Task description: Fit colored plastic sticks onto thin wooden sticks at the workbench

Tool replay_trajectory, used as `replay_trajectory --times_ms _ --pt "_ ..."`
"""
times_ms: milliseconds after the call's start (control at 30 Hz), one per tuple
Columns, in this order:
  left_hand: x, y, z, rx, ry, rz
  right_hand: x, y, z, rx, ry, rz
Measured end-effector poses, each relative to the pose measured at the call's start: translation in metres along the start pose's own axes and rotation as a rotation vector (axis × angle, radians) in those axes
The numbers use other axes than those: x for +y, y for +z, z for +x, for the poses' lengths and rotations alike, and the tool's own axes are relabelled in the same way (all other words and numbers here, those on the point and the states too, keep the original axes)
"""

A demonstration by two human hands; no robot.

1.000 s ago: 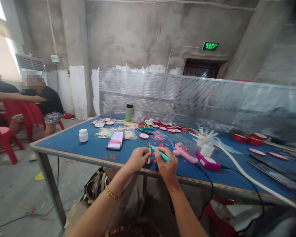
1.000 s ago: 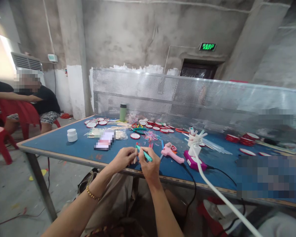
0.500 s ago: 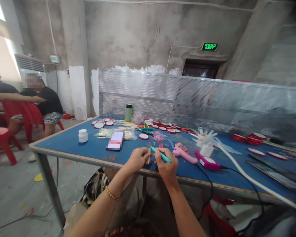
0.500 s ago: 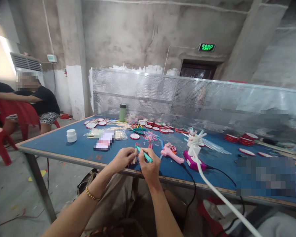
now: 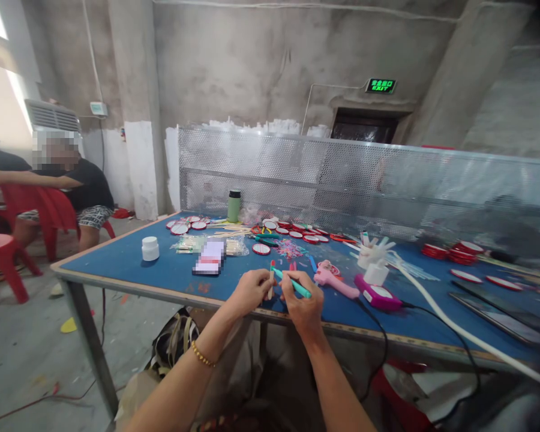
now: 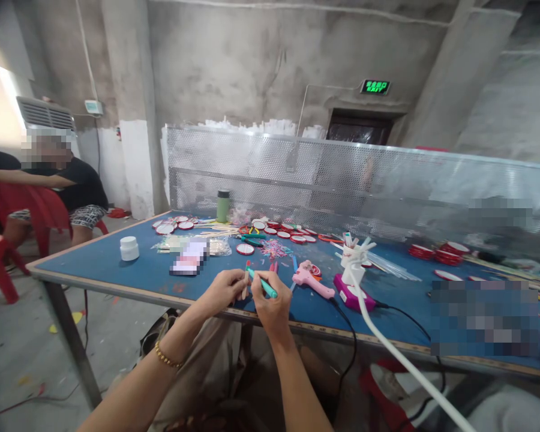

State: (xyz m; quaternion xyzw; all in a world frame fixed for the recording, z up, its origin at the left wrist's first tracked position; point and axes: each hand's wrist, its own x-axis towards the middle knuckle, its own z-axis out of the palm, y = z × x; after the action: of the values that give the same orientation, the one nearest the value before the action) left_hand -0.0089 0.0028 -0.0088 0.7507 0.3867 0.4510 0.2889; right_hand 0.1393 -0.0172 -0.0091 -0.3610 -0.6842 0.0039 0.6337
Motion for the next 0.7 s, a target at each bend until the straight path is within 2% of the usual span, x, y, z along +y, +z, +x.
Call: replay_trajectory --times_ms 167,700 --pt "-0.0007 0.0004 0.0006 0.001 0.013 0.001 -0.001 0.0001 0.0004 -0.025 0.003 0.002" --pt "0.0043 -0.002 -0.0004 -0.011 -0.013 0.033 -0.0012 -0.0004 -0.0004 0.024 0.004 -0.039"
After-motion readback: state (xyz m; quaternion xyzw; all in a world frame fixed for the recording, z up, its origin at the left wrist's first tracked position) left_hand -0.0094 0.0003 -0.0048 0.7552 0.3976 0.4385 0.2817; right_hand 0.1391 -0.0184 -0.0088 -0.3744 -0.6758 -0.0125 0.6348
